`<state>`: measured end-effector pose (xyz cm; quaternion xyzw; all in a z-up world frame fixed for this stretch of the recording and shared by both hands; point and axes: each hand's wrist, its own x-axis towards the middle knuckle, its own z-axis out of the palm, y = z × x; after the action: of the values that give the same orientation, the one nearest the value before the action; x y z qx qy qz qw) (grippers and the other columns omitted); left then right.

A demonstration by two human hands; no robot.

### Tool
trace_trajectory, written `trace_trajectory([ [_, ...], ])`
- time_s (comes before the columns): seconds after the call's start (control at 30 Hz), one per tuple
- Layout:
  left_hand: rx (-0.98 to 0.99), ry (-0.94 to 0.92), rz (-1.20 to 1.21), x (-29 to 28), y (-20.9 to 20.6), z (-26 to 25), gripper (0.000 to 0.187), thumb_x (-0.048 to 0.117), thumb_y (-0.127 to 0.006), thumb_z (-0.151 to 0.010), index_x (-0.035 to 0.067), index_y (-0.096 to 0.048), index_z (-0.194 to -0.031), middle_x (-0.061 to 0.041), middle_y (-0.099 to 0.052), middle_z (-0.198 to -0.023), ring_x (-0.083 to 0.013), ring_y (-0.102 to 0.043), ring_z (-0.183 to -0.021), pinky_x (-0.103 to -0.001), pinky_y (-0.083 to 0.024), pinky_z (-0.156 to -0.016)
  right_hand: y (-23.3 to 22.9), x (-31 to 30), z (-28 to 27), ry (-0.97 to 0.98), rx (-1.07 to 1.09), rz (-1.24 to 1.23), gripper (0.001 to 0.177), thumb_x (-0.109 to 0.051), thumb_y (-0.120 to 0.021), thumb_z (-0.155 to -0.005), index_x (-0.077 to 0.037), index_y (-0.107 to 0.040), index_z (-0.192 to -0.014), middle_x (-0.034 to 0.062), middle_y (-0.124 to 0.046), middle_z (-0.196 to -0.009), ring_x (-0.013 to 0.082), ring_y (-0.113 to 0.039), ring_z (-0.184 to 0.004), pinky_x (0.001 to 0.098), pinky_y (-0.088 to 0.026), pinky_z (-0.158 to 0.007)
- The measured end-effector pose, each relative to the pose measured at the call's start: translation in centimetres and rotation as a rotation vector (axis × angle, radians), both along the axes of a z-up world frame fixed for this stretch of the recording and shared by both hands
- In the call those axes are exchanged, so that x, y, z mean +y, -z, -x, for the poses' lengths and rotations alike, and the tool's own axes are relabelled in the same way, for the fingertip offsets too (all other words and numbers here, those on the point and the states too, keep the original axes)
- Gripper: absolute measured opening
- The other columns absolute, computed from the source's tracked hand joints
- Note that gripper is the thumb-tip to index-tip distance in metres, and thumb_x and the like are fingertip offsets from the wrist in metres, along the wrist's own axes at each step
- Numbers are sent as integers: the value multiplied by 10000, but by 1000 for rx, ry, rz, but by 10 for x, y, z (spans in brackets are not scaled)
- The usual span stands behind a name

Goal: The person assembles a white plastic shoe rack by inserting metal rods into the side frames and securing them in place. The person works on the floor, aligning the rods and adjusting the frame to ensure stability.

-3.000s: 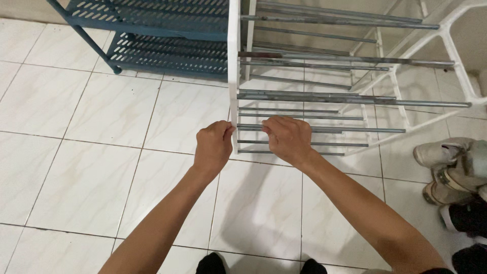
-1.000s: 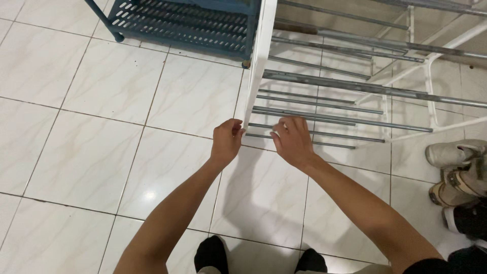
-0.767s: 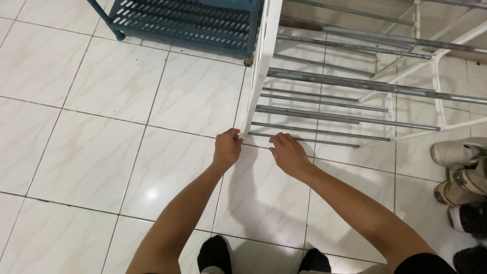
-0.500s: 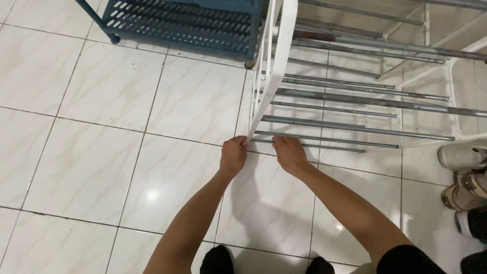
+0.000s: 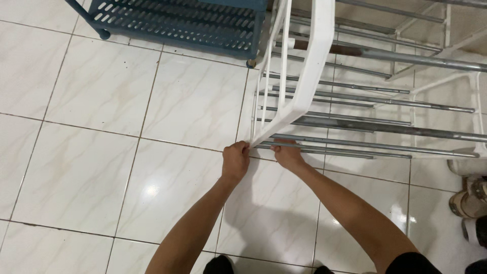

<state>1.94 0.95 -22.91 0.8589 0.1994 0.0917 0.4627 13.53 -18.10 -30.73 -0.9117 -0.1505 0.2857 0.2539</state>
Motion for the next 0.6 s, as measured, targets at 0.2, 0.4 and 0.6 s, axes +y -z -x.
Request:
trace_trajectory([
  [0.2, 35, 14, 14, 5, -5, -3, 101, 40, -682, -880, 2, -734, -958, -216, -732, -888, -404, -710, -828, -457, -561, -741, -36, 10, -7, -99, -42, 67, 247, -279, -597, -1034, -53, -687, -1080, 160, -695, -1115, 388, -650, -1043, 505, -521, -879],
  [0.4, 70, 61, -8, 11, -32, 6, 206, 32, -695, -881, -3, -708, -1083, -207, -741, -957, -376, -718, -874, -433, -567, -778, -123, 26, 21, -217, -277, 10, 413, -207, -657, -920, -47, -621, -1300, 207, -608, -1276, 439, -506, -1231, 558, -416, -1013],
  [0.6, -169, 54, -27, 6, -90, 24, 315, 36, -705, -883, -10, -663, -1192, -198, -749, -1041, -316, -744, -940, -400, -589, -798, -206, 12, 55, -419, -247, 12, 284, -199, -663, -926, -69, -691, -1177, 178, -653, -1218, 378, -575, -1203, 503, -474, -987],
])
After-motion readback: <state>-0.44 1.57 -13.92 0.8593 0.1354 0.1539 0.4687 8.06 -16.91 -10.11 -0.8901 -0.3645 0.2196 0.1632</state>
